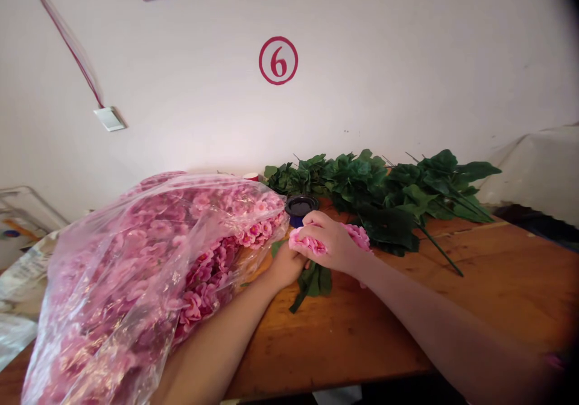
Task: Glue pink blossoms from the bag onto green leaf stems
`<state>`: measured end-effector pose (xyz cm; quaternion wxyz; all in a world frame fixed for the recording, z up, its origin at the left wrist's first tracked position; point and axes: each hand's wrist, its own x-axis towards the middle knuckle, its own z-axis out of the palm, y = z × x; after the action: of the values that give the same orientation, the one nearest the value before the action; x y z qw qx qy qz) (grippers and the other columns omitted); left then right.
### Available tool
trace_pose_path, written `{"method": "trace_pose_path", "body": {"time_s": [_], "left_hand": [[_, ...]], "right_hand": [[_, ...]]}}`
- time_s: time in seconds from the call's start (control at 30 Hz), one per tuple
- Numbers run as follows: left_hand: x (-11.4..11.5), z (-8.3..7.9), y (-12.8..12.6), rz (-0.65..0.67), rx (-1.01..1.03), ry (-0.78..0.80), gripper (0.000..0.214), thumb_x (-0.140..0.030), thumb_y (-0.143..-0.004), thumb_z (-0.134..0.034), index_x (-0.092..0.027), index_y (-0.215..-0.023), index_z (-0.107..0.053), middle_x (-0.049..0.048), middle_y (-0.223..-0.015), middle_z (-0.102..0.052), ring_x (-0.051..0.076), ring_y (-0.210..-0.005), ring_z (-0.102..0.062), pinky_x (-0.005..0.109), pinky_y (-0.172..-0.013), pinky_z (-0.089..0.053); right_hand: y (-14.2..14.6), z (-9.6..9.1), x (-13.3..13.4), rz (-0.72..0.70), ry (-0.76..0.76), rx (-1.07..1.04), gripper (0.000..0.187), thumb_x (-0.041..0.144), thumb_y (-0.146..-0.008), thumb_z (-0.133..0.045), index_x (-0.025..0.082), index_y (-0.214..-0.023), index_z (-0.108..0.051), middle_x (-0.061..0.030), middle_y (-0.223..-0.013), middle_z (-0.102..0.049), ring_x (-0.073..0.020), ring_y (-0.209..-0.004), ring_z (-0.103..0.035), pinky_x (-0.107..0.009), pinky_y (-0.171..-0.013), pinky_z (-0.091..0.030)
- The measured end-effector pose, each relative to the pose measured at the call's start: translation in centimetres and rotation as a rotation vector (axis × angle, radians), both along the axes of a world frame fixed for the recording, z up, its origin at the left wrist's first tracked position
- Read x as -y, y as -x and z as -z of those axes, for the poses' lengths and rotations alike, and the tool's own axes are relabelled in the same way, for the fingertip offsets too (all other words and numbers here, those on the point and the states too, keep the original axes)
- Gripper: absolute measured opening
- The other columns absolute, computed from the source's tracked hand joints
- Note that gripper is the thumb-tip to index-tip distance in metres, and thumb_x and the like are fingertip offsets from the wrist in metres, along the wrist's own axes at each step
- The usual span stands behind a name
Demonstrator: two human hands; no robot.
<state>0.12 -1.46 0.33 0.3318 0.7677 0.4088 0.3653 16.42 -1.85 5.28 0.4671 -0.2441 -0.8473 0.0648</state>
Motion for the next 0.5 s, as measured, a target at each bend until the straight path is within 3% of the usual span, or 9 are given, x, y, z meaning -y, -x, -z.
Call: {"method": "trace_pose_path", "body": {"time_s": [0.1, 0.2, 0.4, 0.5], "left_hand": [[-0.1, 0.0, 0.1, 0.008, -0.046, 0.0, 0.026, -0.024, -0.083, -0.046, -0.015, -0.06, -0.053, 0.0006, -0.057, -0.055, 0.013, -0.057, -0.05, 0.024, -0.059, -0.037], [0.0, -0.2, 0.0, 0.025, -0.044, 0.008, 0.023, -0.033, -0.085, -0.051, -0.014, -0.074, -0.058, -0.0013, -0.06, -0.055, 0.012, -0.058, -0.049, 0.024, -0.059, -0.038], [0.9, -1.3, -0.4, 0.076, 0.082, -0.053, 0.027, -0.027, -0.078, -0.063, -0.015, -0.102, -0.059, 0.0057, -0.102, -0.065, 0.021, -0.097, -0.058, 0.031, -0.083, -0.047], [0.8, -1.2, -0.3, 0.068, 0.107, -0.083, 0.027, -0.021, -0.078, -0.06, -0.015, -0.105, -0.058, 0.0073, -0.109, -0.063, 0.021, -0.102, -0.057, 0.033, -0.088, -0.047]], "right_hand": [[-0.1, -0.2, 0.1, 0.066, -0.019, -0.001, 0.009, 0.031, -0.088, -0.054, 0.023, -0.086, -0.056, -0.0075, -0.094, -0.053, -0.0219, -0.09, -0.052, -0.037, -0.08, -0.044], [0.0, -0.2, 0.1, 0.074, 0.014, -0.038, 0.011, 0.028, -0.093, -0.045, 0.022, -0.084, -0.049, -0.0069, -0.092, -0.053, -0.021, -0.09, -0.049, -0.037, -0.082, -0.043], [1.1, 0.3, 0.5, 0.005, 0.087, 0.114, 0.026, 0.028, -0.098, -0.032, 0.022, -0.076, -0.042, -0.0049, -0.084, -0.05, -0.02, -0.085, -0.043, -0.037, -0.079, -0.04], [1.5, 0.6, 0.7, 0.013, 0.095, 0.159, 0.024, 0.029, -0.099, -0.032, 0.021, -0.079, -0.043, -0.0052, -0.088, -0.049, -0.0199, -0.086, -0.042, -0.037, -0.08, -0.04]]}}
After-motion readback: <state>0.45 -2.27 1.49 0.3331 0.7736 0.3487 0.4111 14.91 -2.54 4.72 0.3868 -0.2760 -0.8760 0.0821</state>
